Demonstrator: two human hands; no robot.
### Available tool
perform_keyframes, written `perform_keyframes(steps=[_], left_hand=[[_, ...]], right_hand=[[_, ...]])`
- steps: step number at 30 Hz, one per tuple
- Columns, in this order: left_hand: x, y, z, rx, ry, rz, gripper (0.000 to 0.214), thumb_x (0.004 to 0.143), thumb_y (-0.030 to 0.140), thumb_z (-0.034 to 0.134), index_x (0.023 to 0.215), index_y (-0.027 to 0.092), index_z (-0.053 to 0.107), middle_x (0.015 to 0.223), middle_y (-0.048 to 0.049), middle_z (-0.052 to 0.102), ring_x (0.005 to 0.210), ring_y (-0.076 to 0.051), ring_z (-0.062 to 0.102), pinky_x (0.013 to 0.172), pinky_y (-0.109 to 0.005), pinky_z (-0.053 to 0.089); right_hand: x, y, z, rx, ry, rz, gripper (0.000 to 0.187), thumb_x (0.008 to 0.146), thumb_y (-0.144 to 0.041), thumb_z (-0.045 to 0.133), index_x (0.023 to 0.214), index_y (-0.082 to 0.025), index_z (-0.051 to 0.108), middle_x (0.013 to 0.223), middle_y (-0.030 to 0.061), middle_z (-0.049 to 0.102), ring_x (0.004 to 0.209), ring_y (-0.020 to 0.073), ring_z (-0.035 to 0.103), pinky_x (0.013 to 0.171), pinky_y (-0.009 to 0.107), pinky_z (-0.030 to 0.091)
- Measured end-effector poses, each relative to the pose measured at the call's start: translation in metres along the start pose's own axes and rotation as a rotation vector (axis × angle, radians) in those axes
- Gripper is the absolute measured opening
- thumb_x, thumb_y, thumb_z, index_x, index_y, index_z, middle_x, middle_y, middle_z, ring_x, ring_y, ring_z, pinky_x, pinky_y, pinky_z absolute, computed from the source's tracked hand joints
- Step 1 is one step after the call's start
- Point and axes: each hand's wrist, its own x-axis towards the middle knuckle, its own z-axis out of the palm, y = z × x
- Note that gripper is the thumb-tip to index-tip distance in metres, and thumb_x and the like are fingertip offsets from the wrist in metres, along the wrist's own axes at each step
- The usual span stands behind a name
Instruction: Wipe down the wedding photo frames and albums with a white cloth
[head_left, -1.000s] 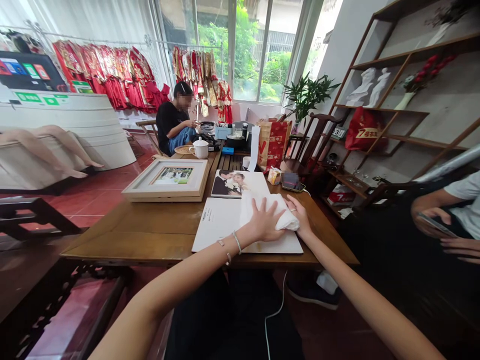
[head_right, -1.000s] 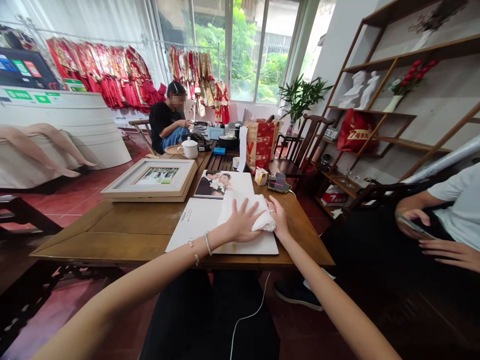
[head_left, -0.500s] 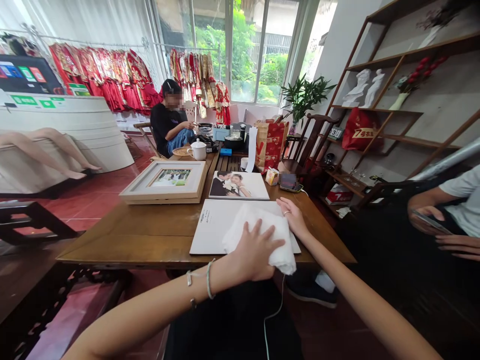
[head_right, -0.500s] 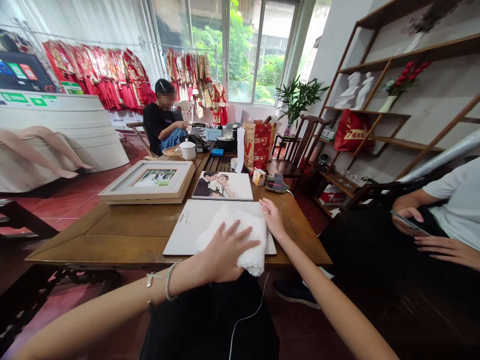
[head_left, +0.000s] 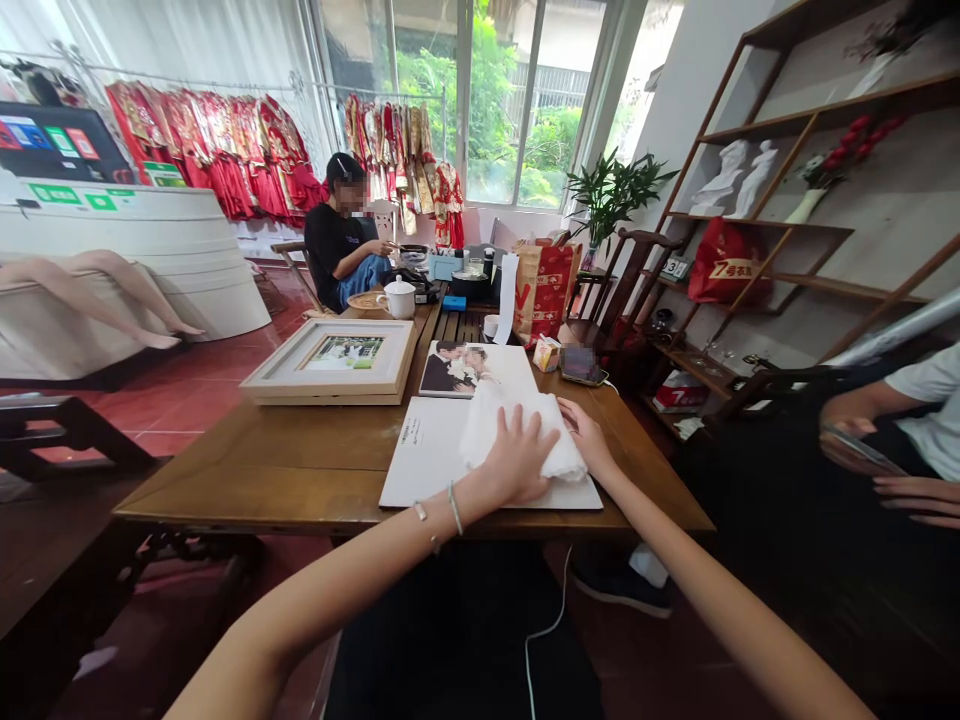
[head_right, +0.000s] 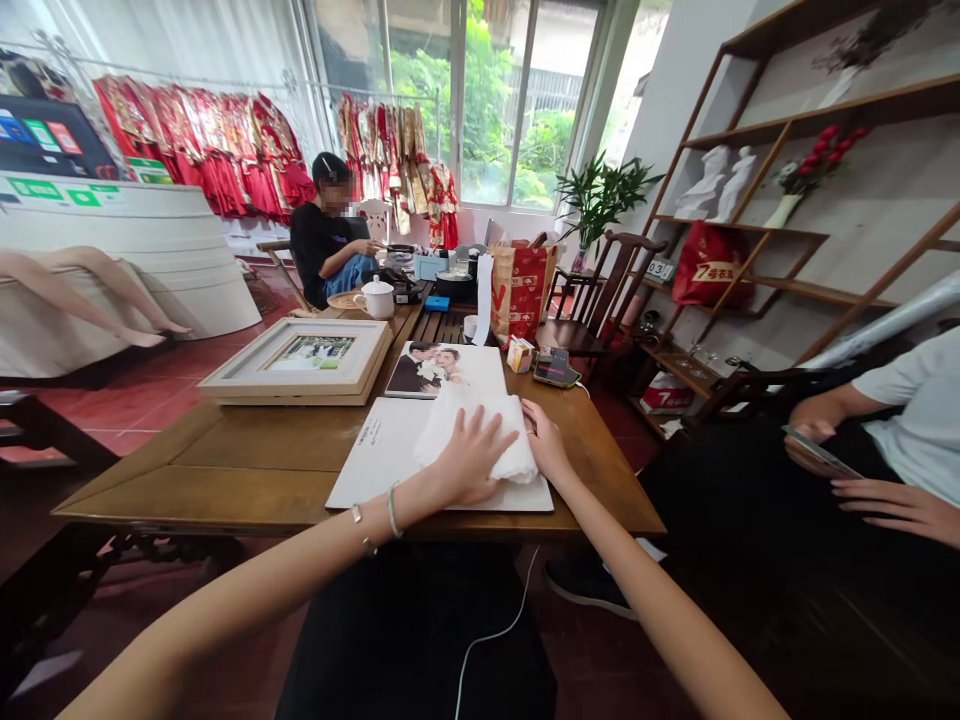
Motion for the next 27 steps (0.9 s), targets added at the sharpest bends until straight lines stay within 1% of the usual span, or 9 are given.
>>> perform_keyframes(steps=[5, 7, 9, 11, 13, 17, 20, 24, 27], left_hand=[[-0.052, 0.028, -0.015, -0.026, -0.015, 0.093, 0.084, 0.068, 0.046, 0.061, 0.139, 0.016, 0.029, 0.144, -0.0212, 0.028, 0.131, -0.048, 0.019, 0.1, -0.066, 0.016], [-0.068, 0.031, -0.024, -0.076, -0.039, 0.12, 0.082, 0.068, 0.044, 0.061, 0.139, 0.019, 0.03, 0.145, -0.0187, 0.028, 0.132, -0.046, 0.019, 0.101, -0.065, 0.018], [-0.074, 0.026, -0.031, -0.133, -0.068, 0.126, 0.071, 0.072, 0.043, 0.057, 0.137, 0.025, 0.034, 0.144, -0.0131, 0.032, 0.132, -0.041, 0.023, 0.101, -0.062, 0.022], [-0.067, 0.016, -0.035, -0.165, -0.087, 0.098, 0.06, 0.077, 0.042, 0.052, 0.134, 0.03, 0.039, 0.141, -0.0086, 0.038, 0.131, -0.037, 0.028, 0.1, -0.059, 0.027], [-0.053, 0.005, -0.034, -0.155, -0.088, 0.043, 0.057, 0.078, 0.042, 0.051, 0.133, 0.03, 0.042, 0.14, -0.0074, 0.04, 0.13, -0.035, 0.031, 0.1, -0.057, 0.029], [-0.017, -0.014, -0.019, -0.105, -0.085, -0.073, 0.06, 0.078, 0.04, 0.053, 0.135, 0.028, 0.04, 0.143, -0.0081, 0.037, 0.132, -0.036, 0.026, 0.102, -0.059, 0.025], [-0.001, -0.021, -0.009, -0.093, -0.06, -0.142, 0.06, 0.079, 0.041, 0.052, 0.135, 0.028, 0.039, 0.145, -0.0092, 0.035, 0.133, -0.037, 0.024, 0.103, -0.062, 0.021], [0.002, -0.019, -0.005, -0.097, -0.071, -0.16, 0.063, 0.079, 0.039, 0.054, 0.137, 0.027, 0.035, 0.147, -0.0108, 0.029, 0.134, -0.039, 0.02, 0.101, -0.066, 0.018], [-0.01, -0.009, -0.008, -0.109, -0.125, -0.152, 0.067, 0.078, 0.038, 0.054, 0.139, 0.027, 0.031, 0.149, -0.0114, 0.025, 0.135, -0.041, 0.014, 0.098, -0.07, 0.019]], right_hand=[[-0.003, -0.007, -0.001, -0.094, -0.018, -0.009, 0.046, 0.078, -0.022, 0.049, 0.124, -0.022, 0.049, 0.128, 0.0103, 0.057, 0.122, 0.0231, 0.05, 0.105, 0.047, 0.036], [-0.004, -0.011, 0.0, -0.138, -0.023, -0.014, 0.046, 0.078, -0.024, 0.051, 0.125, -0.022, 0.049, 0.129, 0.0107, 0.056, 0.123, 0.0239, 0.049, 0.105, 0.047, 0.036], [-0.005, -0.016, 0.0, -0.181, -0.02, -0.013, 0.048, 0.078, -0.024, 0.052, 0.125, -0.022, 0.049, 0.13, 0.011, 0.056, 0.122, 0.0248, 0.05, 0.104, 0.048, 0.036], [-0.005, -0.018, 0.001, -0.208, -0.015, -0.012, 0.049, 0.078, -0.023, 0.052, 0.126, -0.021, 0.048, 0.129, 0.0115, 0.056, 0.121, 0.0251, 0.051, 0.104, 0.048, 0.036], [-0.005, -0.019, 0.002, -0.217, -0.009, -0.013, 0.049, 0.078, -0.022, 0.05, 0.127, -0.021, 0.047, 0.129, 0.0113, 0.057, 0.121, 0.0247, 0.051, 0.104, 0.048, 0.036], [-0.004, -0.012, 0.001, -0.195, -0.006, -0.024, 0.049, 0.078, -0.021, 0.05, 0.127, -0.023, 0.046, 0.128, 0.0093, 0.057, 0.123, 0.0233, 0.049, 0.105, 0.047, 0.034], [-0.003, -0.006, 0.0, -0.168, -0.016, -0.031, 0.05, 0.078, -0.022, 0.051, 0.128, -0.023, 0.045, 0.13, 0.0101, 0.056, 0.123, 0.0233, 0.049, 0.105, 0.048, 0.034], [-0.002, -0.004, -0.001, -0.155, -0.02, -0.027, 0.05, 0.078, -0.023, 0.052, 0.128, -0.022, 0.045, 0.131, 0.0103, 0.055, 0.123, 0.0233, 0.049, 0.106, 0.047, 0.034], [-0.002, -0.007, -0.001, -0.172, -0.023, -0.022, 0.051, 0.078, -0.022, 0.052, 0.128, -0.023, 0.045, 0.131, 0.0097, 0.055, 0.124, 0.0232, 0.048, 0.106, 0.048, 0.033]])
